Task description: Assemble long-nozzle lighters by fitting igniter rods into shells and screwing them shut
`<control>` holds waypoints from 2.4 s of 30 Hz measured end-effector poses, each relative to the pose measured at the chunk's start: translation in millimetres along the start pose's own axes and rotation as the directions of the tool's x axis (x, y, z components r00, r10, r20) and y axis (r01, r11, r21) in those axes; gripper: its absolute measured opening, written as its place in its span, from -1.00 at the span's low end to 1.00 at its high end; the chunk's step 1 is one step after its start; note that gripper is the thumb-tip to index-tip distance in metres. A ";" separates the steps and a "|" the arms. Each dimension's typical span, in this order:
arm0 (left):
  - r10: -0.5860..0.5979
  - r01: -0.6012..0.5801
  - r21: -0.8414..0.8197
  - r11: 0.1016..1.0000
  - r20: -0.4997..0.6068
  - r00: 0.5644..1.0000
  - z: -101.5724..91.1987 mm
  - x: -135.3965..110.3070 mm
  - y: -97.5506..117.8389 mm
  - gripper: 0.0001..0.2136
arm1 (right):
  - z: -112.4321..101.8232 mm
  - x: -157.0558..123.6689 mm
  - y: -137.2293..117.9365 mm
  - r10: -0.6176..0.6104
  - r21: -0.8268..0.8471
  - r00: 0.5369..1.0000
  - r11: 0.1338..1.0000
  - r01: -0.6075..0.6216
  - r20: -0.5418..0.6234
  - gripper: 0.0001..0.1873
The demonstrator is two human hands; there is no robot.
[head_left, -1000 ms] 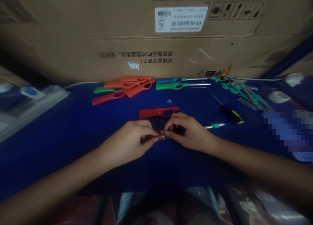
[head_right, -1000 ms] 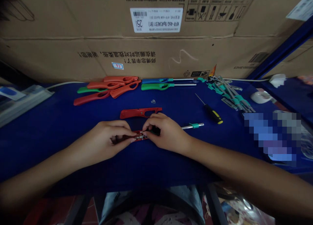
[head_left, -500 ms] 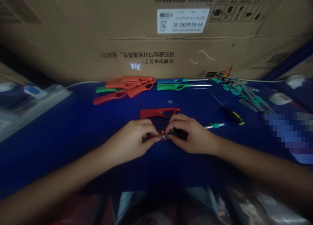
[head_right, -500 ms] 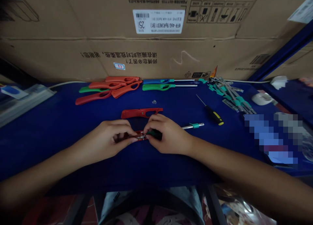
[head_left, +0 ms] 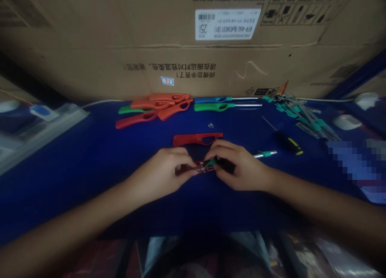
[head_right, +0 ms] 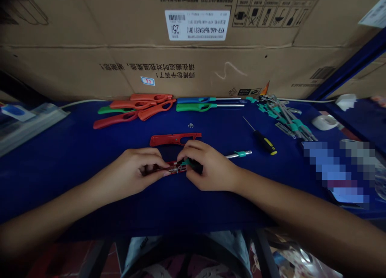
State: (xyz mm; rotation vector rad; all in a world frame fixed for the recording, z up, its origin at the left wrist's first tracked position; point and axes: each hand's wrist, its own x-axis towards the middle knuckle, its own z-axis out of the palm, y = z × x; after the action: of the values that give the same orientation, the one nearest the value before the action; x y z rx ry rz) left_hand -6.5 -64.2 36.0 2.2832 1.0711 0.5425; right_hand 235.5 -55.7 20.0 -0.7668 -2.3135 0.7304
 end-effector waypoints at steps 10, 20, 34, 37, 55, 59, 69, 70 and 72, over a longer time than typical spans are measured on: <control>-0.023 0.023 -0.022 1.000 -0.022 1.000 1.9 0.9 1.3 -0.93 | 8.5 3.9 4.1 0.093 -0.061 0.994 0.993 -0.096 -0.053 -0.93; -0.024 0.024 -0.008 1.000 -0.028 0.999 3.9 0.9 1.3 -0.92 | 5.5 4.6 3.2 0.067 -0.094 0.997 0.993 -0.069 -0.026 -0.90; 0.014 -0.013 0.176 0.984 -0.004 1.000 -11.0 -2.2 -2.7 -0.90 | -28.2 0.4 6.2 0.091 -0.204 0.968 0.978 -0.042 0.234 -0.87; 0.069 -0.048 0.271 0.962 -0.068 0.995 -8.0 -1.6 0.5 -0.89 | -28.8 -0.2 7.4 0.077 -0.245 0.963 0.969 -0.012 0.260 -0.88; 0.221 -0.236 0.237 0.942 0.087 0.971 8.3 -1.5 -2.6 -0.69 | -31.5 -1.5 3.7 0.047 -0.360 0.956 0.931 0.063 0.290 -0.82; 0.217 -0.229 0.218 0.949 0.076 0.973 9.7 -1.6 -2.8 -0.71 | -31.4 -1.1 2.3 0.038 -0.375 0.955 0.924 0.079 0.296 -0.83; 0.205 -0.215 0.220 0.951 0.071 0.976 9.7 0.2 -1.8 -0.73 | -28.6 -1.7 5.0 0.083 -0.317 0.955 0.949 0.012 0.285 -0.79; 0.204 -0.215 0.218 0.952 0.071 0.976 9.7 0.3 -1.8 -0.73 | -28.8 -1.6 4.4 0.086 -0.316 0.954 0.949 0.009 0.286 -0.79; 0.208 -0.217 0.213 0.952 0.067 0.976 10.0 0.4 -2.2 -0.73 | -30.2 -1.6 2.9 0.090 -0.304 0.953 0.953 0.003 0.290 -0.79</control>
State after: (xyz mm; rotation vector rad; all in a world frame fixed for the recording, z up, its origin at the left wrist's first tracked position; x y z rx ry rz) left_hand -1.9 -65.8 27.0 2.6126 0.9072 0.4743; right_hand 257.7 -45.5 38.1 -0.8945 -2.7368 0.5482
